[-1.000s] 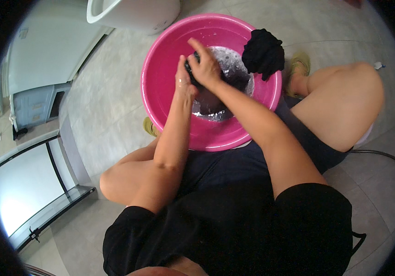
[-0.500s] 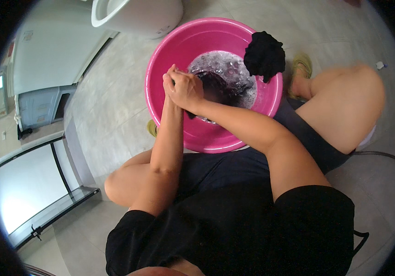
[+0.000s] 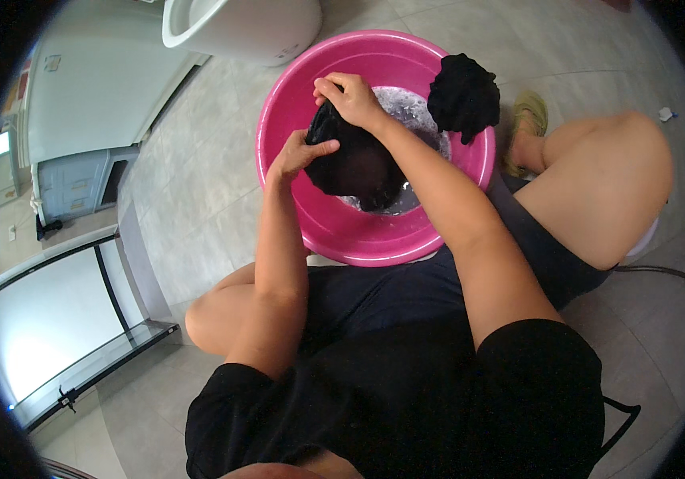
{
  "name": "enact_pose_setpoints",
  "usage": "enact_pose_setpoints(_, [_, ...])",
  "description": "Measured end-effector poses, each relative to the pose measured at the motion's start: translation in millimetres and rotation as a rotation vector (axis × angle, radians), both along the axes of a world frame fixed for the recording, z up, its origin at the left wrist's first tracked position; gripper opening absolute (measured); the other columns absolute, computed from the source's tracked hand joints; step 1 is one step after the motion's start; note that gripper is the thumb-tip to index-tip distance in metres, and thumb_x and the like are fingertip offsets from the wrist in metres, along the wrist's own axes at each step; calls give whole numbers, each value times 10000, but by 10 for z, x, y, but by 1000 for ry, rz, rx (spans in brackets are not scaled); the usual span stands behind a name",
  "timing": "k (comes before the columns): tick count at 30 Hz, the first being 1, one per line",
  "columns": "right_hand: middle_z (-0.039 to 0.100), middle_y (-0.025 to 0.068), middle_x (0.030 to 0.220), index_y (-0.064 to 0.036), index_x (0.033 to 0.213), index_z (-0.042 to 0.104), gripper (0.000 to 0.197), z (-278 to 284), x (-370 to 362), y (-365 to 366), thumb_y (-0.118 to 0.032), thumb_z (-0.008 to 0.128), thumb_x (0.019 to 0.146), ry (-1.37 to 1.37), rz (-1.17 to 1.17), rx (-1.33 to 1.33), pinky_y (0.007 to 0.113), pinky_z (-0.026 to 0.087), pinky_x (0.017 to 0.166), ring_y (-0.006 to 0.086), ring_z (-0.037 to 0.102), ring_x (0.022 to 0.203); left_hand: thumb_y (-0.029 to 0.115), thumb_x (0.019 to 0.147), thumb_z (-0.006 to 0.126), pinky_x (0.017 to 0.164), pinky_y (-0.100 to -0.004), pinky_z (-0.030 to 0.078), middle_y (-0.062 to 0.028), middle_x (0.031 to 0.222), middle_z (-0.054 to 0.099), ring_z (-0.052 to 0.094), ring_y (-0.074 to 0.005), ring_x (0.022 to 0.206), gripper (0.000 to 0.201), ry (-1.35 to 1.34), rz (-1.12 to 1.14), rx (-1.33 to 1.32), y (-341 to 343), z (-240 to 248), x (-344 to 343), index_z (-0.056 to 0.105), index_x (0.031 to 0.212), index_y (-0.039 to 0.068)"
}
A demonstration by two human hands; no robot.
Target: The person washes black clothes by hand in a pink basin filled with soapy water, rubbing the fabric against itself and wringing it out.
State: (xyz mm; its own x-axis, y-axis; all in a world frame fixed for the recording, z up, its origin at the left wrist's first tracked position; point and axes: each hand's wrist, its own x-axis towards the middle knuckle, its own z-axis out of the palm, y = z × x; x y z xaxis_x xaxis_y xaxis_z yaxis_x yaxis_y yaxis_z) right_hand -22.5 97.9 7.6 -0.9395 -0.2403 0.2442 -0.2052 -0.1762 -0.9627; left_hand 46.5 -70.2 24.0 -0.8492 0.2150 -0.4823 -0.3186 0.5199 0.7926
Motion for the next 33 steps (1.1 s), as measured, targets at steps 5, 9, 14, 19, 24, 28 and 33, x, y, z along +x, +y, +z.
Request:
enact_pose_setpoints(5, [648, 104, 917, -45, 980, 615, 368, -238, -6, 206, -301, 716, 737, 99, 198, 231, 313, 454, 816, 203, 606, 911, 127, 829, 531, 730, -311, 506, -96, 900, 640, 622, -203, 793, 239, -21, 638, 771, -117, -78, 65, 585, 1016, -12])
enact_pose_setpoints(9, [637, 110, 973, -85, 1046, 604, 477, -502, 104, 430, -259, 749, 627, -20, 508, 849, 319, 444, 826, 217, 601, 920, 207, 876, 531, 762, -333, 514, -124, 938, 641, 629, -224, 832, 275, -14, 597, 1024, -342, -158, 38, 576, 1037, -11])
enact_pose_setpoints(14, [611, 61, 990, -67, 1086, 579, 384, -917, 177, 495, -132, 659, 716, -580, 240, 129, 285, 429, 789, 181, 560, 914, 289, 920, 464, 973, -467, 397, -189, 1181, 549, 525, -316, 1101, 406, -13, 499, 1431, -710, -373, 141, 504, 1190, -12])
enact_pose_setpoints(19, [546, 144, 1124, -24, 1208, 473, 472, -762, 49, 465, -177, 603, 781, -785, 77, -254, 349, 409, 876, 238, 526, 1032, 263, 897, 506, 935, -452, 432, -185, 1190, 530, 547, -314, 1054, 412, -47, 736, 1262, -767, -423, 106, 474, 1198, -16])
enact_pose_setpoints(24, [447, 204, 1239, -73, 1304, 350, 606, -1235, 47, 519, -268, 607, 791, -578, -505, 342, 401, 349, 963, 348, 421, 1158, 239, 776, 659, 825, -376, 455, -142, 1078, 557, 546, -260, 971, 538, 66, 562, 151, 47, -593, -85, 415, 1209, 35])
enact_pose_setpoints(28, [282, 162, 1375, -230, 1346, 313, 631, -1409, 649, 444, -225, 604, 786, -300, 13, 1228, 484, 334, 975, 376, 311, 1256, 453, 668, 734, 1003, -375, 332, -251, 1291, 423, 416, -357, 1209, 1033, -27, -136, -412, 43, -1505, 503, 164, 1395, -8])
enact_pose_setpoints(33, [447, 154, 1285, -209, 1249, 391, 536, -1652, 494, 668, -77, 570, 761, -531, 10, 1315, 474, 433, 867, 378, 522, 1077, 365, 645, 761, 934, -358, 404, -229, 1196, 525, 519, -322, 1104, 905, -90, -267, -269, 189, -1607, 434, 326, 1329, -35])
